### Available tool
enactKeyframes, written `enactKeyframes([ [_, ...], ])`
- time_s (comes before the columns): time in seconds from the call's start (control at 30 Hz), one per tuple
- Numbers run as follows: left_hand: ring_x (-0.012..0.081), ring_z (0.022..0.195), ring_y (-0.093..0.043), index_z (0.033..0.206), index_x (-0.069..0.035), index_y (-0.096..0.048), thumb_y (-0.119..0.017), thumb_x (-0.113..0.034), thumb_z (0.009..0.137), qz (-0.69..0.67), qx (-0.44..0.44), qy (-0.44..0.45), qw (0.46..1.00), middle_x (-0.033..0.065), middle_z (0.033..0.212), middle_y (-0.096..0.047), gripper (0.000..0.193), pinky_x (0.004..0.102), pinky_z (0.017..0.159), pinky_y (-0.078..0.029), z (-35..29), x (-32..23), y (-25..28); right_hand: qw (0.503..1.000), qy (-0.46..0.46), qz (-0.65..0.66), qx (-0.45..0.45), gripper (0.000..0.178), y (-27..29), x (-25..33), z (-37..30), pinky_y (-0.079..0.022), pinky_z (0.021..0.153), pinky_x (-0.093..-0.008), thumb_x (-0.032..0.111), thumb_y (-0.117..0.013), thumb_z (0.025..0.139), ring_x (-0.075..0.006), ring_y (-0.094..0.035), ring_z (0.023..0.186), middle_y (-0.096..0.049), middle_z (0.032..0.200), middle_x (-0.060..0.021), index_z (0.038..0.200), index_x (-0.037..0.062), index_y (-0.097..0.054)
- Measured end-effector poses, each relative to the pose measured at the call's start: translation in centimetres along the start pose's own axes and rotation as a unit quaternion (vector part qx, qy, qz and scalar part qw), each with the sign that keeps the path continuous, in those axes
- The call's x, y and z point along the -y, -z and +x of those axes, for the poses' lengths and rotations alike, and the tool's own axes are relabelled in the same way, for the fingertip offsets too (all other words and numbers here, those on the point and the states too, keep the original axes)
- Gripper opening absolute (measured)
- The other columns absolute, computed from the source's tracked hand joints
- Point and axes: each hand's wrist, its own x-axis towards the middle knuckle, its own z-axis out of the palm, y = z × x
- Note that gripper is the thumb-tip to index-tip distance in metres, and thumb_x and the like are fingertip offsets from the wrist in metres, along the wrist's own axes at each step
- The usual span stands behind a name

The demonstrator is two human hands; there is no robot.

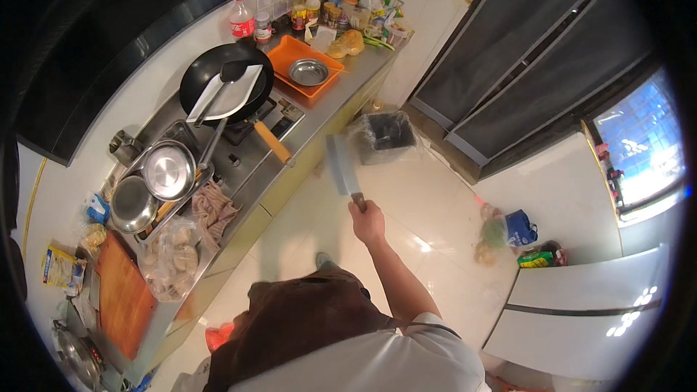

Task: The person unpacks a piece of red meat from a plastic bag and places it on a wooden cutting board. Using a cleaver, the person repeatedly chops the meat into small pieces.

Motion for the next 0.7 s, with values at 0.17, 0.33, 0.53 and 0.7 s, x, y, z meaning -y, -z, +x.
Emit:
enactKeyframes([
  [0.17, 0.0355, 0.07, -0.069, 0.085, -0.011, -0.065, -0.048, -0.026, 0.097, 0.446, -0.009, -0.347, 0.825, 0.0144, 0.081, -0.071, 0.026, 0.0499, 0.059, -0.052, 3.9, -6.5, -6.5, 0.996, 0.047, -0.069, -0.026, 0.043, 0.2, 1.5, 12.6, -0.053, 0.078, -0.0501, 0.043, -0.065, 0.091, -0.0421, -0.069, 0.09, -0.072, 0.097, -0.0204, 0.11, 0.0051, -0.059],
  [0.33, 0.0356, 0.07, -0.067, 0.09, -0.007, -0.063, -0.06, -0.024, 0.09, 0.419, -0.004, -0.365, 0.831, 0.0162, 0.081, -0.069, 0.018, 0.0504, 0.059, -0.051, 4.5, -10.7, -6.8, 0.975, 0.064, -0.202, -0.063, 0.04, 0.8, 7.7, 26.0, -0.054, 0.081, -0.0534, 0.031, -0.065, 0.09, -0.0416, -0.07, 0.095, -0.073, 0.099, -0.0206, 0.119, 0.0073, -0.05],
  [0.53, 0.0282, 0.061, -0.062, 0.094, -0.004, -0.062, -0.063, -0.026, 0.092, -0.099, -0.116, -0.01, 0.988, 0.0142, 0.077, -0.066, 0.023, 0.0416, 0.052, -0.05, 1.9, -15.2, -12.4, 0.947, 0.093, -0.304, -0.041, 0.035, 3.4, 13.3, 37.6, -0.054, 0.086, -0.0503, 0.026, -0.062, 0.092, -0.0394, -0.07, 0.102, -0.073, 0.104, -0.0209, 0.119, 0.007, -0.052],
  [0.7, 0.0221, 0.056, -0.058, 0.097, -0.004, -0.063, -0.063, -0.026, 0.094, -0.393, -0.142, 0.037, 0.908, 0.0104, 0.068, -0.063, 0.023, 0.0409, 0.051, -0.049, 0.1, -16.9, -18.8, 0.914, 0.156, -0.373, 0.033, 0.035, 2.9, 15.0, 45.2, -0.052, 0.091, -0.0507, 0.031, -0.062, 0.092, -0.0403, -0.066, 0.11, -0.071, 0.112, -0.0204, 0.118, 0.0066, -0.058],
])
